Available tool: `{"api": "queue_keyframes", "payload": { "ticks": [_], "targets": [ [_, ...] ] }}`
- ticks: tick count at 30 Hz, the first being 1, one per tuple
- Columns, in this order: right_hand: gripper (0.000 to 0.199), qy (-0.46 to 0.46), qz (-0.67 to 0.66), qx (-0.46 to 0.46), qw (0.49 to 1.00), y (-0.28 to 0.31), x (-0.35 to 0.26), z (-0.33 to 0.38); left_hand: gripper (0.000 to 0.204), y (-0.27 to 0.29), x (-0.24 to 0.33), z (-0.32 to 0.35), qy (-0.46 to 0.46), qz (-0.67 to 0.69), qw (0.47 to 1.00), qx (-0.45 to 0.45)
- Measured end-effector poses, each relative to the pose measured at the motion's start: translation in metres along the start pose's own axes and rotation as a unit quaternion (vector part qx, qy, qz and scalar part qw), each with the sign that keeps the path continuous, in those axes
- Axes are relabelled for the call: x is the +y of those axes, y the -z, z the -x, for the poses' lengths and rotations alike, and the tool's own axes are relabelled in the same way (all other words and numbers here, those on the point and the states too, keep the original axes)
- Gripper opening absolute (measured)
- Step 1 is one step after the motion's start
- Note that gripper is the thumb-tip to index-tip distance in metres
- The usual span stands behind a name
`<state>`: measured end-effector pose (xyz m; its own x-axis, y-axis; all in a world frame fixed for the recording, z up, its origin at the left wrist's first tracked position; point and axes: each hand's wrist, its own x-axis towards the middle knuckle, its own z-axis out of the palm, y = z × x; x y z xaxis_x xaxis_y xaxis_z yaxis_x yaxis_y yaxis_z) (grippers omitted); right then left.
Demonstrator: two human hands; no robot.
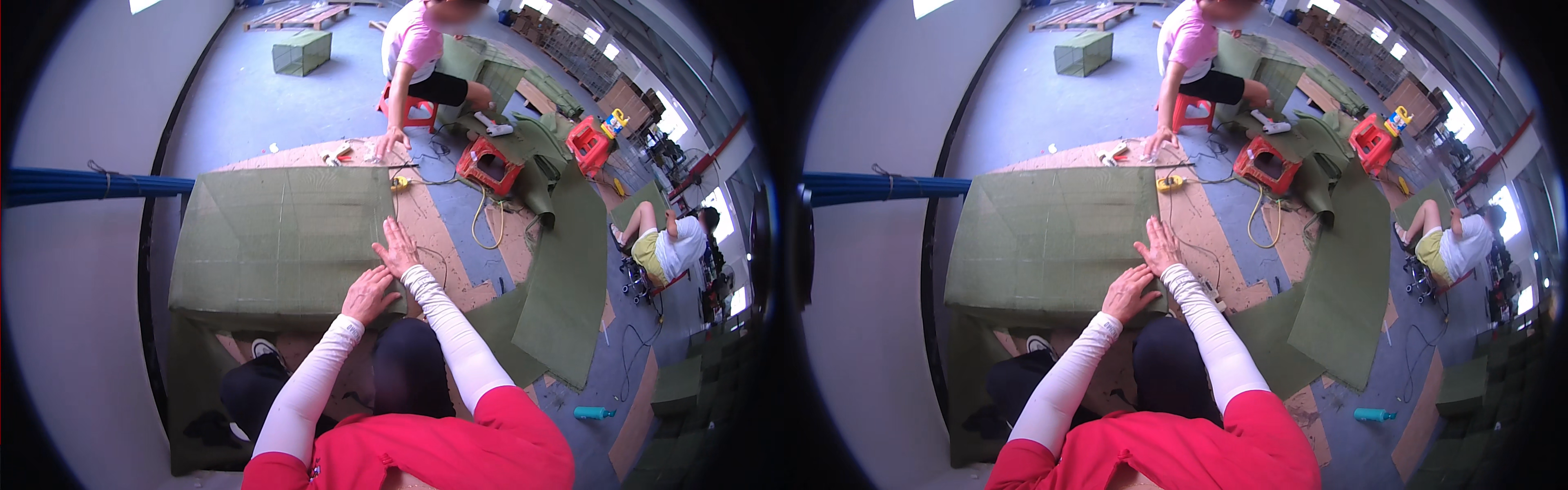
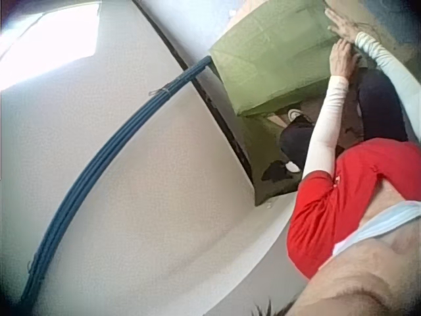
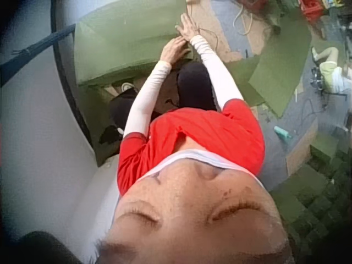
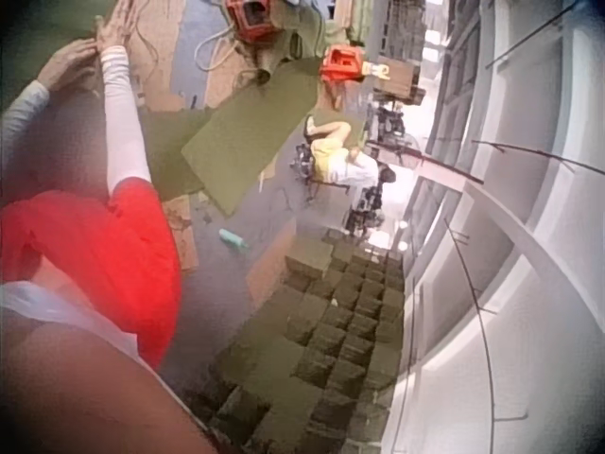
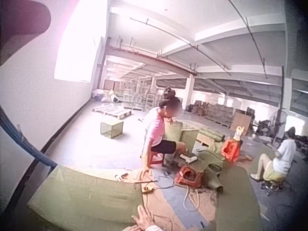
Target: Apply hot glue to the edges of a green foam sheet and fold it to assemble a cube structure.
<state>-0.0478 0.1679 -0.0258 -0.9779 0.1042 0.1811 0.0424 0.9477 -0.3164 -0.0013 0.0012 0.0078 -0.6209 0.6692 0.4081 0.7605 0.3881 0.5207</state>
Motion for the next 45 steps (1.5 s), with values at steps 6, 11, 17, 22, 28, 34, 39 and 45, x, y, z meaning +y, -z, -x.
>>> {"api": "queue_keyframes", "payload": {
  "ticks": [6, 11, 17, 22, 28, 34, 39, 45],
  "targets": [
    [0.073, 0.007, -0.02, -0.008, 1.0, -0.005, -0.003, 0.004, 0.044, -0.003, 0.002, 0.008, 0.006, -0.009, 1.0, -0.012],
    [0.072, -0.019, -0.01, -0.056, 0.998, 0.001, -0.002, 0.003, 0.043, -0.011, -0.004, 0.008, -0.002, -0.028, 0.999, -0.015],
    [0.062, -0.059, -0.509, 0.116, 0.851, -0.014, 0.035, 0.01, 0.044, -0.004, -0.003, 0.003, 0.009, -0.039, 0.999, -0.017],
    [0.061, -0.072, -0.548, 0.057, 0.831, -0.027, 0.03, 0.04, 0.043, -0.001, 0.003, -0.001, 0.004, -0.058, 0.998, -0.022],
    [0.065, -0.109, -0.551, 0.045, 0.826, -0.03, 0.021, 0.046, 0.042, 0.002, 0.011, 0.004, 0.006, -0.069, 0.996, -0.055],
    [0.058, -0.125, -0.614, 0.116, 0.771, -0.058, 0.034, 0.076, 0.042, 0.004, 0.014, -0.004, 0.014, -0.086, 0.993, -0.077],
    [0.037, -0.347, -0.469, 0.264, 0.768, -0.115, 0.11, 0.127, 0.042, 0.008, 0.015, -0.009, 0.033, -0.077, 0.992, -0.094],
    [0.016, -0.466, -0.429, 0.216, 0.743, -0.193, 0.172, 0.208, 0.036, 0.014, 0.018, -0.009, 0.061, -0.043, 0.996, -0.045]
  ]
}}
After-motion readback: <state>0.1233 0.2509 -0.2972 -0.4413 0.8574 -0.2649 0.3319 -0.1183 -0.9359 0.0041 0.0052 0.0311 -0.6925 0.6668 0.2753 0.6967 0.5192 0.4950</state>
